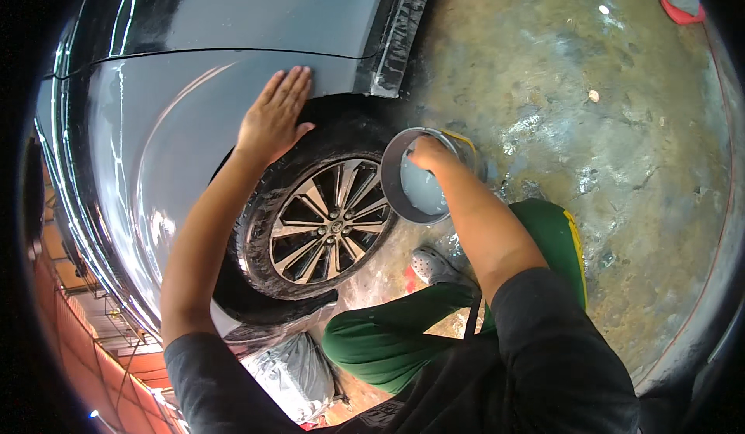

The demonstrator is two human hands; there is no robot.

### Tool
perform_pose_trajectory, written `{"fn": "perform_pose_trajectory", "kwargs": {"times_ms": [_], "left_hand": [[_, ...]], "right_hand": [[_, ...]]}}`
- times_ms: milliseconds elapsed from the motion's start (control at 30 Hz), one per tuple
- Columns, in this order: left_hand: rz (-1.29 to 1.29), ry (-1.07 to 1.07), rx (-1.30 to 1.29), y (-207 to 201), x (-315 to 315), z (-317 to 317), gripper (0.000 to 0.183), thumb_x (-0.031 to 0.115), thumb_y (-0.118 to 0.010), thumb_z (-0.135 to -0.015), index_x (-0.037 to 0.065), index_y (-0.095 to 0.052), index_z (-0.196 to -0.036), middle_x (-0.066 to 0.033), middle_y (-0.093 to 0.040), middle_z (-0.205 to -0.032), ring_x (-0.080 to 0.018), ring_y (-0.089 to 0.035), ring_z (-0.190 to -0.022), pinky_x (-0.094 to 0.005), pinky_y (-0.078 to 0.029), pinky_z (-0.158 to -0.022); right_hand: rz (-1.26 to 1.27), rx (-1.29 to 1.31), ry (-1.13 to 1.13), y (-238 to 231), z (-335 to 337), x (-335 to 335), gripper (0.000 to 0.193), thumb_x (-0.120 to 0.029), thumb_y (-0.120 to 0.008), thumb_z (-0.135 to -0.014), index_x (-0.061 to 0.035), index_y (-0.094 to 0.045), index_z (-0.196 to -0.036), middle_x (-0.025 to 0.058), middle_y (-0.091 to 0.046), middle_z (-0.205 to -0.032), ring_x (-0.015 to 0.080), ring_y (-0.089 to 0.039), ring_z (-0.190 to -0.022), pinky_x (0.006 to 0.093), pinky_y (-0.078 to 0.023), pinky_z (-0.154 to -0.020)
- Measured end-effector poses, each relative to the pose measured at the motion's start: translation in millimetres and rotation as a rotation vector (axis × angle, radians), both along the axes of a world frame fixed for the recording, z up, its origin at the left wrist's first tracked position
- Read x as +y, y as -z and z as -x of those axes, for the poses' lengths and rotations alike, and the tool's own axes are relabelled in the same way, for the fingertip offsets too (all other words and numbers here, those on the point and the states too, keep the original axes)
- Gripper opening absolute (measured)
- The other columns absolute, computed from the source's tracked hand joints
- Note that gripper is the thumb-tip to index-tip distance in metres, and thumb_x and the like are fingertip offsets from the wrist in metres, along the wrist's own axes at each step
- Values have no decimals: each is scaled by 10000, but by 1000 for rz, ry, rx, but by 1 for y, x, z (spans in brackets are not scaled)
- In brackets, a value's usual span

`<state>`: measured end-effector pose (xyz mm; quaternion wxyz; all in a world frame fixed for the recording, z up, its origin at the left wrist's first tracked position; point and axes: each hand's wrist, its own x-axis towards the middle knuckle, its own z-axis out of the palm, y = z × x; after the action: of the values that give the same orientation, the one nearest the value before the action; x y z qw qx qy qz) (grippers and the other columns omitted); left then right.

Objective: The recorder uses a sanding block and water from a bucket to wet-sand the primer on a vehicle's front fender.

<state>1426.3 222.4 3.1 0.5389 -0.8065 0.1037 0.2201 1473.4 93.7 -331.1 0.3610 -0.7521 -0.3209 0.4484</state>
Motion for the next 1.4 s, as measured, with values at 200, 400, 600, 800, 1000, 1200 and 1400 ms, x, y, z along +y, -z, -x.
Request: {"fn": "perform_pose_trajectory", "kwargs": {"times_ms": [200,400,600,800,1000,1200,1400], "left_hand": [[-99,-16,73,98,7,-39,822,621,-334,-1028,51,-254,-1615,-60,-178,-1713,-205,-93,-1588,-423,-18,-1291],[-110,-17,62,117,10,-44,818,613,-369,-1020,51,-277,-1608,-59,-181,-1711,-209,-95,-1587,-419,-32,-1293],[-116,-46,92,117,0,-32,808,600,-404,-1014,62,-291,-1607,-36,-200,-1708,-203,-116,-1582,-437,-38,-1289],[-91,-74,107,101,0,-14,792,581,-406,-1019,62,-293,-1606,-33,-214,-1703,-185,-132,-1579,-428,-43,-1291],[-63,0,9,60,1,5,779,534,-419,-1029,39,-260,-1609,-39,-218,-1700,-169,-158,-1571,-387,-85,-1292],[-4,-59,-100,26,-8,37,775,531,-436,-1026,37,-279,-1603,-49,-228,-1697,-180,-181,-1567,-393,-102,-1290],[97,-147,-221,-19,-19,78,774,521,-467,-1017,39,-293,-1597,-52,-238,-1693,-190,-193,-1565,-400,-127,-1286]], "right_hand": [[-57,-18,2,12,12,-6,509,-348,-694,-898,48,-683,-1218,273,-638,-1312,393,-619,-1244,451,-487,-1059],[-120,26,-36,6,4,-5,506,-339,-694,-893,67,-684,-1194,275,-652,-1284,396,-629,-1221,456,-491,-1047],[-115,76,29,14,-4,-3,504,-322,-699,-889,45,-665,-1232,267,-666,-1266,378,-646,-1199,460,-502,-1008],[-124,126,71,6,-2,-2,479,-305,-696,-853,32,-683,-1194,274,-691,-1191,380,-669,-1137,452,-511,-957],[-123,44,93,10,-3,-2,483,-305,-706,-845,44,-683,-1178,269,-700,-1162,381,-680,-1100,453,-516,-931],[-117,45,72,9,-5,1,485,-303,-719,-838,43,-684,-1176,265,-703,-1153,378,-684,-1098,450,-514,-936],[-69,113,-5,-1,-7,1,491,-317,-703,-890,40,-662,-1223,275,-660,-1271,384,-641,-1200,463,-501,-1003]]}}
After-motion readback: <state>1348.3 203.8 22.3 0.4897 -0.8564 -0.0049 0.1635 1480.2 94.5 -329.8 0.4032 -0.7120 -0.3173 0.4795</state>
